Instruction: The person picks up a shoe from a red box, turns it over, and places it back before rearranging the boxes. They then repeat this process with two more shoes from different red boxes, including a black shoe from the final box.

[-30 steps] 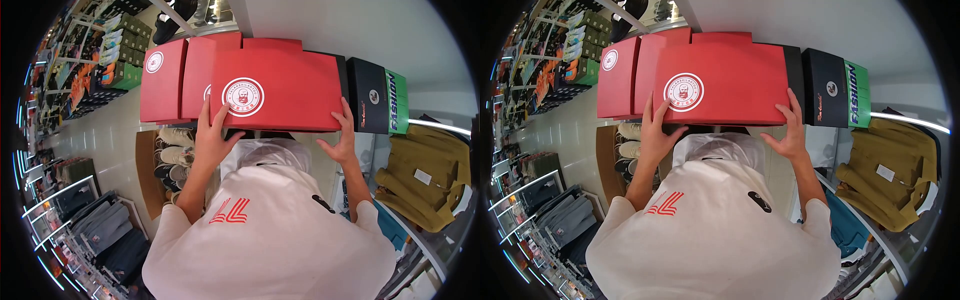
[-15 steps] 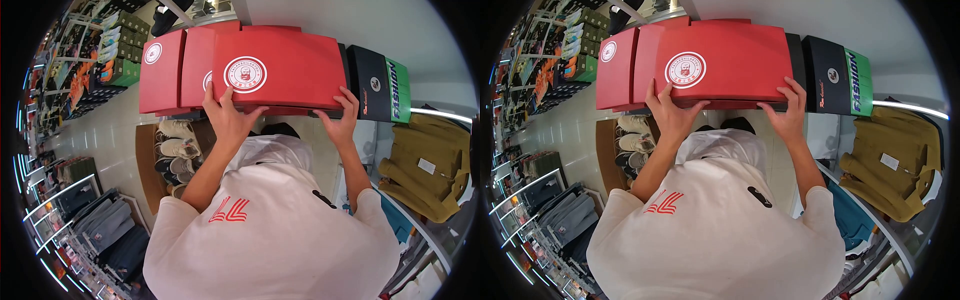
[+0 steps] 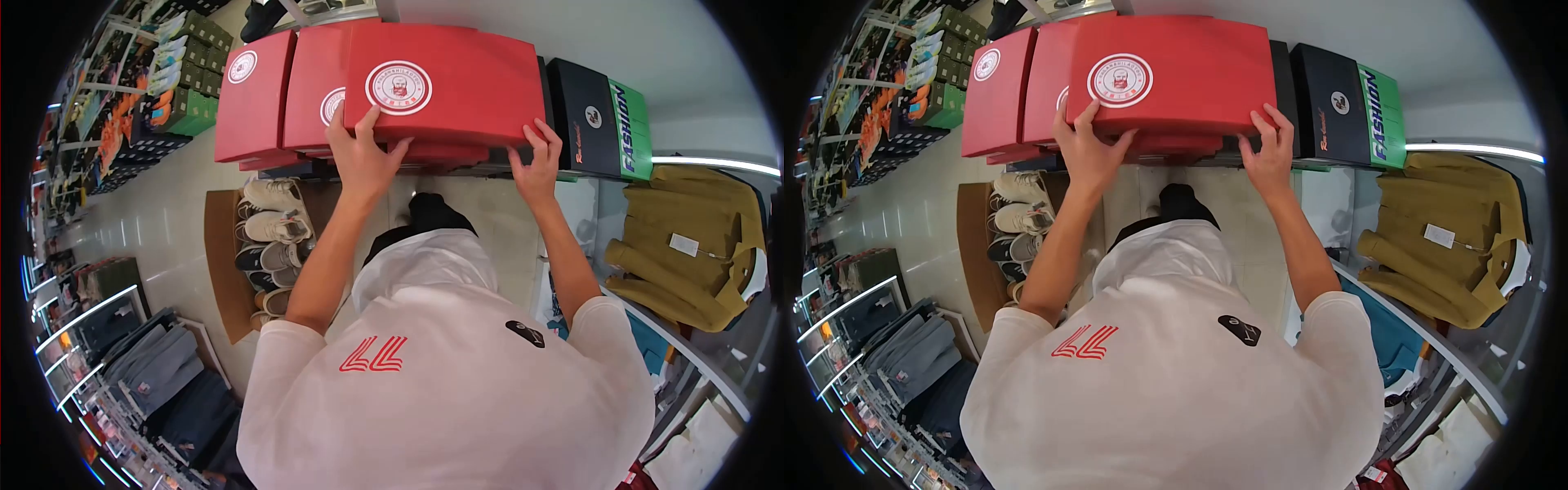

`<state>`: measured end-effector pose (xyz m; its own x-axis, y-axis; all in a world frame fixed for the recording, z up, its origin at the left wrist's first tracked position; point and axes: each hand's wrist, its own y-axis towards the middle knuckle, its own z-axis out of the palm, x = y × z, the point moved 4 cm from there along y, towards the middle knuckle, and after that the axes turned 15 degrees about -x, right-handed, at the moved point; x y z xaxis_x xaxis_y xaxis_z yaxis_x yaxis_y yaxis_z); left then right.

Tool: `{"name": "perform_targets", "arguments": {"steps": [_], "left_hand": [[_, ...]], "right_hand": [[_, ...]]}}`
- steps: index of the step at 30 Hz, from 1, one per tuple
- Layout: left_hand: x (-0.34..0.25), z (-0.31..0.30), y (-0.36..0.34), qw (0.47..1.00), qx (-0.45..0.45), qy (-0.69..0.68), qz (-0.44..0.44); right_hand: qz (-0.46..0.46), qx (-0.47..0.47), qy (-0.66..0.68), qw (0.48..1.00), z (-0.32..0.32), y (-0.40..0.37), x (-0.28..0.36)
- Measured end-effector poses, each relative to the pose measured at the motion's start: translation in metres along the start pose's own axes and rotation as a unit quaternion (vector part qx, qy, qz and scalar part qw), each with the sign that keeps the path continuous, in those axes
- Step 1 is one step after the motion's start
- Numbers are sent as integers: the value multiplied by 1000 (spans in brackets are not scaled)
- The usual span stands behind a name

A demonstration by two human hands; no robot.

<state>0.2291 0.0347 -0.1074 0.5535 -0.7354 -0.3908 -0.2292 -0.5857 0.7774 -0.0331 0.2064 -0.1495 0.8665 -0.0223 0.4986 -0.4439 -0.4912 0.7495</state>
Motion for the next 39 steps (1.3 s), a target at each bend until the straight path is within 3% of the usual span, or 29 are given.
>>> {"name": "perform_targets", "arguments": {"steps": [1, 3, 4, 5, 6, 7, 8, 10, 11, 13, 17, 22, 24, 25, 27, 31, 33, 34, 36, 37, 39], "left_hand": [[8, -6, -8, 1000, 4, 3, -4], [44, 6, -11, 973, 98, -103, -183], [58, 10, -6, 974, 61, -91, -196], [78, 21, -4, 917, 93, -156, -354], [79, 24, 4, 896, 103, -180, -394], [81, 28, 16, 872, 110, -204, -430], [83, 33, 32, 873, 108, -206, -428], [89, 54, 56, 819, 207, -227, -484], [91, 63, 68, 821, 206, -229, -481], [95, 85, 94, 858, 247, -129, -432], [132, 139, 104, 889, 221, -100, -388], [143, 151, 95, 878, 227, -111, -407], [150, 162, 88, 806, 260, -201, -492], [153, 163, 86, 806, 260, -201, -492], [133, 146, 88, 754, 278, -267, -532], [112, 108, 61, 767, 260, -242, -535], [88, 69, 35, 746, 261, -224, -570], [77, 50, 20, 745, 261, -219, -574], [49, 19, -15, 622, 273, -334, -654], [41, 8, -37, 638, 248, -329, -650], [27, -1, -80, 567, 293, -370, -675]], "right_hand": [[3, 6, 2, 1000, -6, -5, 1], [-16, 51, 9, 999, -11, 19, 18], [-20, 45, 7, 999, -10, 25, 17], [35, 45, -3, 998, -8, 27, 11], [89, 45, -12, 995, -5, 30, 5], [87, 42, -12, 995, 3, 38, 1], [133, 42, -9, 990, 12, 48, -8], [211, 65, 13, 975, 33, 69, -23], [209, 61, 13, 976, 43, 79, -32], [247, 155, -42, 955, 68, 94, -52], [247, 222, -127, 935, 92, 120, -60], [268, 202, -87, 938, 94, 116, -62], [280, 200, -55, 937, 93, 118, -61], [280, 199, -55, 938, 91, 119, -60], [294, 202, -33, 934, 86, 121, -55], [263, 208, 0, 942, 79, 125, -65], [258, 266, -139, 918, 79, 133, -72], [257, 265, -138, 919, 84, 138, -72], [204, 328, -223, 895, 97, 145, -70], [205, 327, -223, 895, 101, 148, -64], [123, 324, -191, 918, 112, 154, -43]]}}
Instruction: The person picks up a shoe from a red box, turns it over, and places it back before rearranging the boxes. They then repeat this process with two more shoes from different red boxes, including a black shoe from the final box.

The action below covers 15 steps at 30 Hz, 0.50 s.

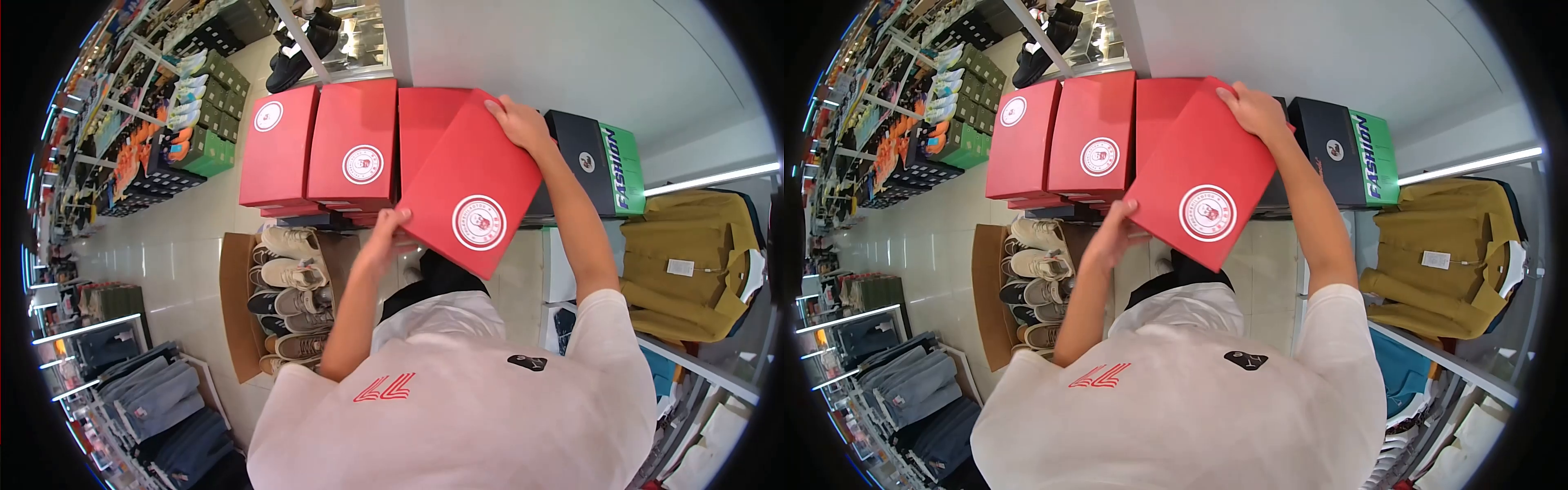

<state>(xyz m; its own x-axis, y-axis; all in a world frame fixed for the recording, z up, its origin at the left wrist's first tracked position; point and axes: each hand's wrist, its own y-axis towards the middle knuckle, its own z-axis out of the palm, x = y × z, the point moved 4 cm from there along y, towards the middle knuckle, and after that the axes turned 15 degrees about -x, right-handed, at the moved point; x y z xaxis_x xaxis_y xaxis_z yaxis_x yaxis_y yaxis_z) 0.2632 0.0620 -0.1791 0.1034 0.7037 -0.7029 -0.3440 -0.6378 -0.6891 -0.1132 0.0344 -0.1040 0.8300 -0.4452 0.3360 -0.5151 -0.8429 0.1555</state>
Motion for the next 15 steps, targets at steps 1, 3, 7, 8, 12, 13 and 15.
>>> {"name": "perform_targets", "arguments": {"steps": [1, 3, 7, 8, 12, 13, 15], "left_hand": [[12, 4, -8, 1000, -19, -18, 11], [25, 12, -15, 998, -37, -36, 22], [40, 19, -24, 995, -45, -74, 46], [46, 21, -27, 994, -46, -79, 52], [92, 32, -47, 996, -34, -78, 19], [101, 31, -47, 997, -27, -75, 20], [118, 39, -47, 999, 48, 19, -10]], "right_hand": [[1, -1, -1, 1000, 3, 2, 6], [-41, -24, 17, 999, 9, 5, 16], [-119, -145, -9, 982, 4, -21, 21], [-80, -205, -40, 975, -5, -40, 15], [232, -172, 227, 930, -9, -133, -44], [347, -76, 416, 837, 0, -166, -54], [404, 107, 666, 618, 23, -233, -61]]}}
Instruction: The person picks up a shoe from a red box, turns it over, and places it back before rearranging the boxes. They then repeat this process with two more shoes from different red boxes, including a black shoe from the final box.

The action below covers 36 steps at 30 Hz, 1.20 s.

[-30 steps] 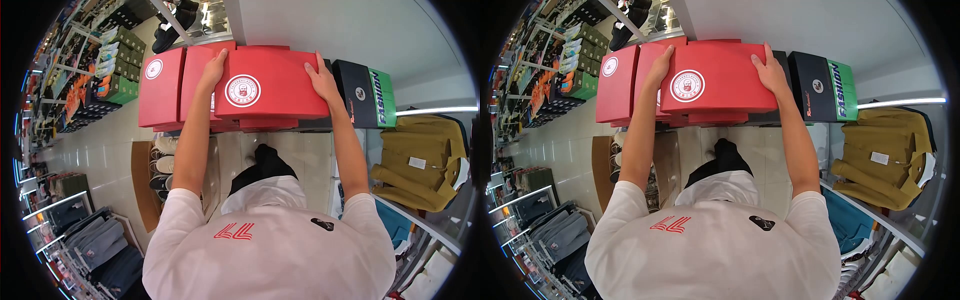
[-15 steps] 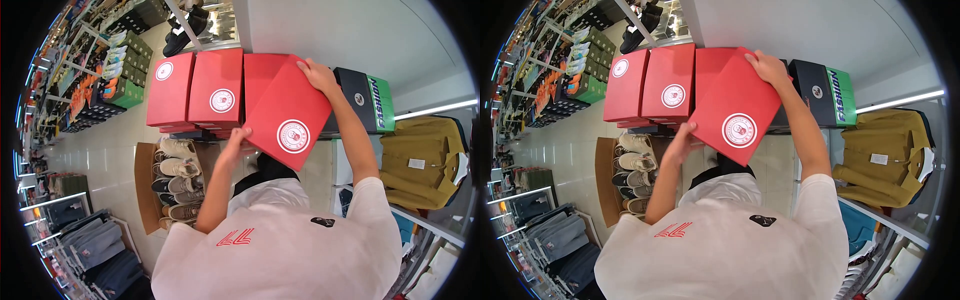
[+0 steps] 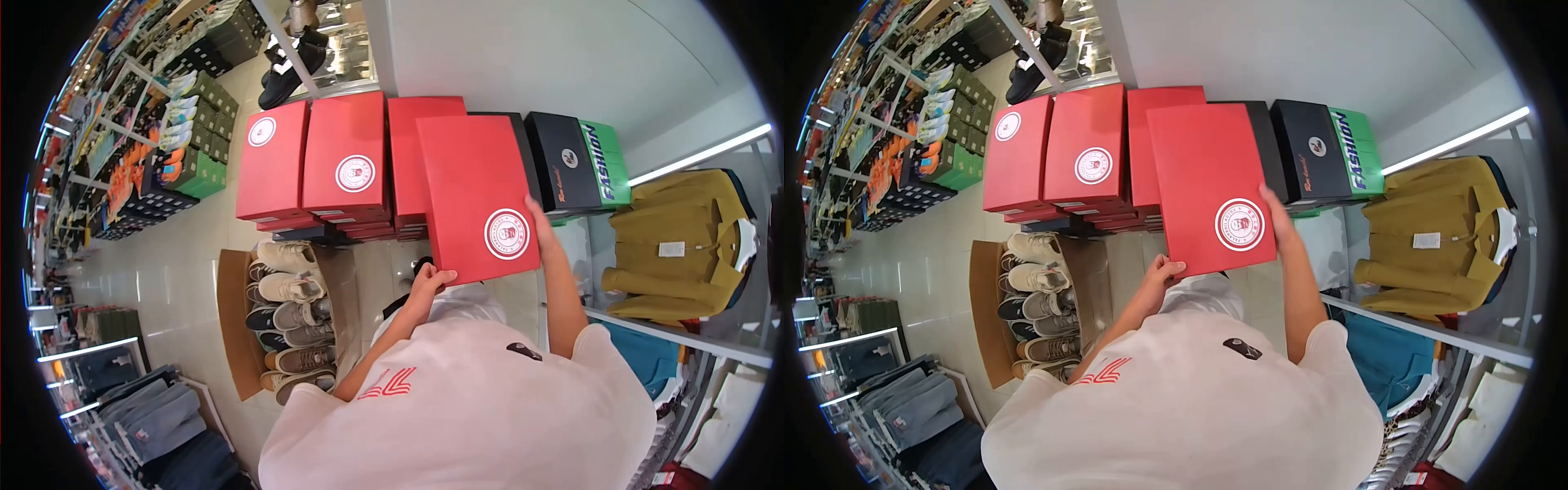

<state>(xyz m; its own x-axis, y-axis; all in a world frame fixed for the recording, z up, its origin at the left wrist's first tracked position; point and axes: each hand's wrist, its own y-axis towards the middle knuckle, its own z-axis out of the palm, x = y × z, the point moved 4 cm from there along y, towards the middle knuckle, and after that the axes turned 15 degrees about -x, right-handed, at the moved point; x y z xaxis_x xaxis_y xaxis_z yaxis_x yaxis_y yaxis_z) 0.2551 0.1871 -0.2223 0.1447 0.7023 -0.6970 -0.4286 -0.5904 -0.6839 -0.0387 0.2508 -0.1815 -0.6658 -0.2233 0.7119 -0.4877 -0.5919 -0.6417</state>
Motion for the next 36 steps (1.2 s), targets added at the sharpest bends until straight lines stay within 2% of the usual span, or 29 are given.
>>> {"name": "perform_targets", "arguments": {"steps": [1, 2, 3, 4, 5, 6, 8, 9, 12, 15, 17, 18, 21, 24, 25, 27, 31, 35, 36], "left_hand": [[-1, 3, 0, 1000, 6, 0, -1], [-10, 3, 4, 998, -39, 11, 47], [-19, 3, 7, 992, -84, 23, 92], [-28, 5, 12, 988, -83, -10, 128], [-36, 11, 17, 989, -77, -5, 128], [-42, 20, 18, 991, -38, -5, 126], [-40, 37, 20, 989, 11, 26, 147], [-38, 53, 16, 989, 21, 23, 145], [-31, 99, 15, 987, 64, 27, 148], [-30, 138, 22, 989, 92, 59, 98], [-34, 154, 30, 996, 78, 7, 33], [-33, 157, 37, 996, 77, 6, 35], [-18, 160, 70, 999, 24, -33, 1], [1, 158, 92, 983, -98, -153, -22], [5, 161, 95, 983, -104, -152, -21], [12, 164, 104, 954, -184, -236, 7], [20, 187, 118, 932, -192, -309, -9], [3, 214, 122, 925, -232, -300, -31], [-3, 213, 127, 928, -227, -292, -34]], "right_hand": [[25, 7, 23, 999, -17, -8, -25], [-35, -27, -46, 998, -24, -21, -34], [-38, -30, -46, 998, -19, -33, -33], [-39, -20, -66, 997, -14, -48, -33], [-42, -11, -85, 995, -12, -58, -32], [-61, 8, -35, 998, -22, -50, -36], [-78, -25, 15, 997, -54, -58, -32], [-94, -55, 66, 992, -67, -63, -25], [-142, -110, 78, 981, -111, -83, -8], [-143, -139, 81, 977, -142, -80, 12], [-134, -124, 68, 981, -149, -59, 22], [-121, -135, 58, 982, -149, -44, 26], [-117, -123, 42, 985, -127, -6, 41], [-127, -74, 24, 989, -118, 47, 42], [-114, -55, 35, 991, -120, 67, 35], [-94, -29, 46, 994, -115, 84, 40], [-64, -23, 14, 998, -117, 114, 54], [-100, -42, -69, 992, -109, 139, 68], [-109, -79, -143, 981, -104, 137, 74]]}}
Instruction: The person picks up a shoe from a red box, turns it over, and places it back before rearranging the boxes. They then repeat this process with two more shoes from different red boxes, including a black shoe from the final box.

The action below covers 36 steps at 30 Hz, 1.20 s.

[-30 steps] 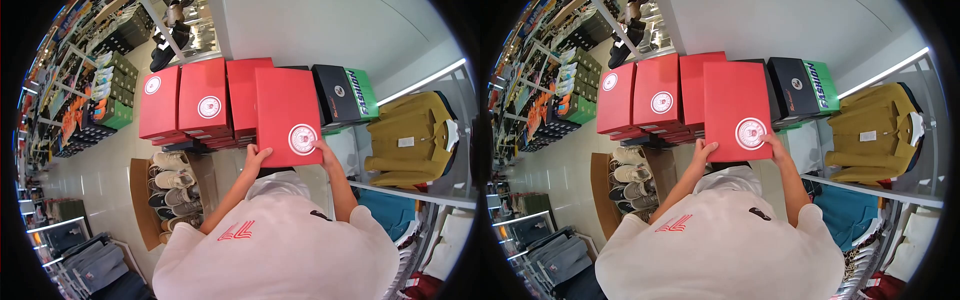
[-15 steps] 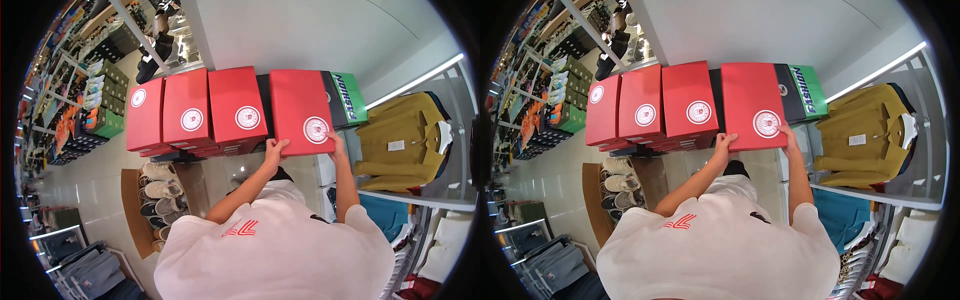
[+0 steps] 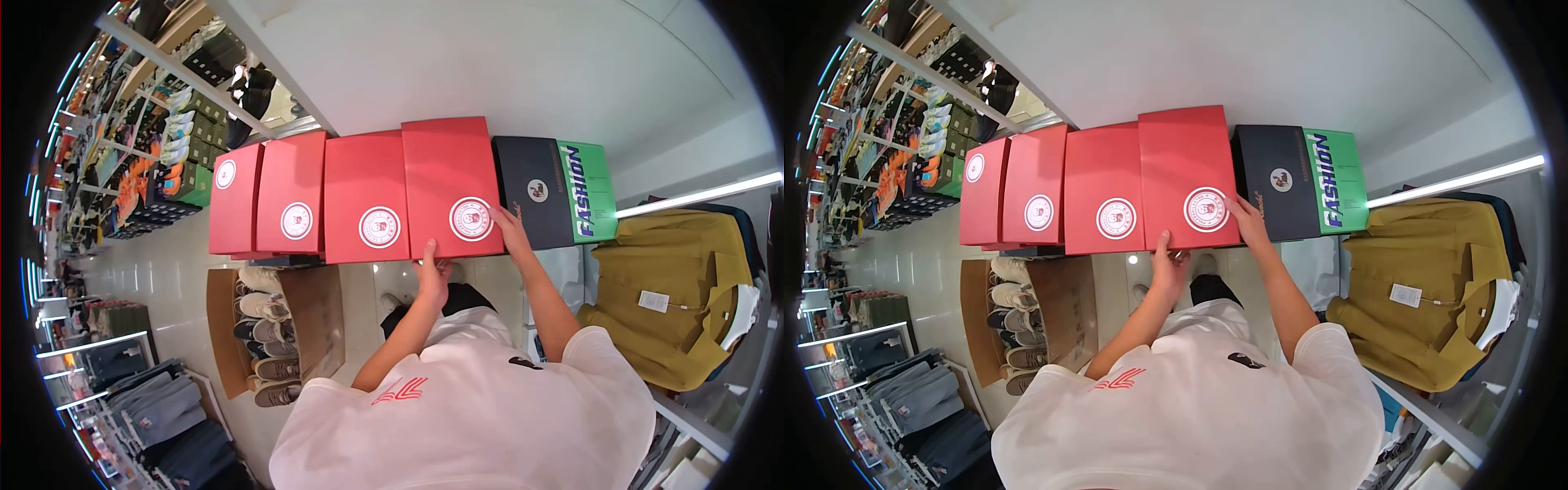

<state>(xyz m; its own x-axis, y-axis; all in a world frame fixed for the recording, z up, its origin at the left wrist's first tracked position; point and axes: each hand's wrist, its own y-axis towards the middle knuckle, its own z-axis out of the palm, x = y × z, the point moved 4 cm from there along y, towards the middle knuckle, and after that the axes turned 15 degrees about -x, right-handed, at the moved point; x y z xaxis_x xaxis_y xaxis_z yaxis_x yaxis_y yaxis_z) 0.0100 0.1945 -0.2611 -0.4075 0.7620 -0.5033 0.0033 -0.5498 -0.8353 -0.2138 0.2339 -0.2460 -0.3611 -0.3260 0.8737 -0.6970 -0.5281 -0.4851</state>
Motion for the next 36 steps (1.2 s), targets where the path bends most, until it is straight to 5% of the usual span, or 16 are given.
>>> {"name": "perform_targets", "arguments": {"steps": [2, 5, 13, 16, 23, 25, 29, 33, 36], "left_hand": [[-4, 7, 1, 999, -10, 52, 8], [-5, 8, 7, 996, -2, 93, -14], [-20, 5, -9, 986, -30, 162, 5], [-12, -4, 8, 977, 24, 207, -35], [-34, -38, -14, 975, 90, 203, -2], [-40, -77, -24, 978, 103, 180, 9], [-49, -196, -46, 982, 155, 109, -17], [-60, -361, -47, 997, 80, 9, -14], [-72, -487, -41, 998, 19, -53, 7]], "right_hand": [[-51, -69, -192, 978, 0, -5, 17], [-118, -72, -235, 962, 1, -2, 24], [-238, -120, -256, 929, 2, 4, 22], [-230, -115, -269, 928, -2, 19, 8], [-373, -136, -309, 864, 9, 6, 26], [-480, -178, -366, 777, 21, -23, 42], [-590, -181, -266, 741, 82, -123, 45], [-493, -40, -168, 853, 178, -229, -17], [-468, 69, -187, 861, 246, -297, -82]]}}
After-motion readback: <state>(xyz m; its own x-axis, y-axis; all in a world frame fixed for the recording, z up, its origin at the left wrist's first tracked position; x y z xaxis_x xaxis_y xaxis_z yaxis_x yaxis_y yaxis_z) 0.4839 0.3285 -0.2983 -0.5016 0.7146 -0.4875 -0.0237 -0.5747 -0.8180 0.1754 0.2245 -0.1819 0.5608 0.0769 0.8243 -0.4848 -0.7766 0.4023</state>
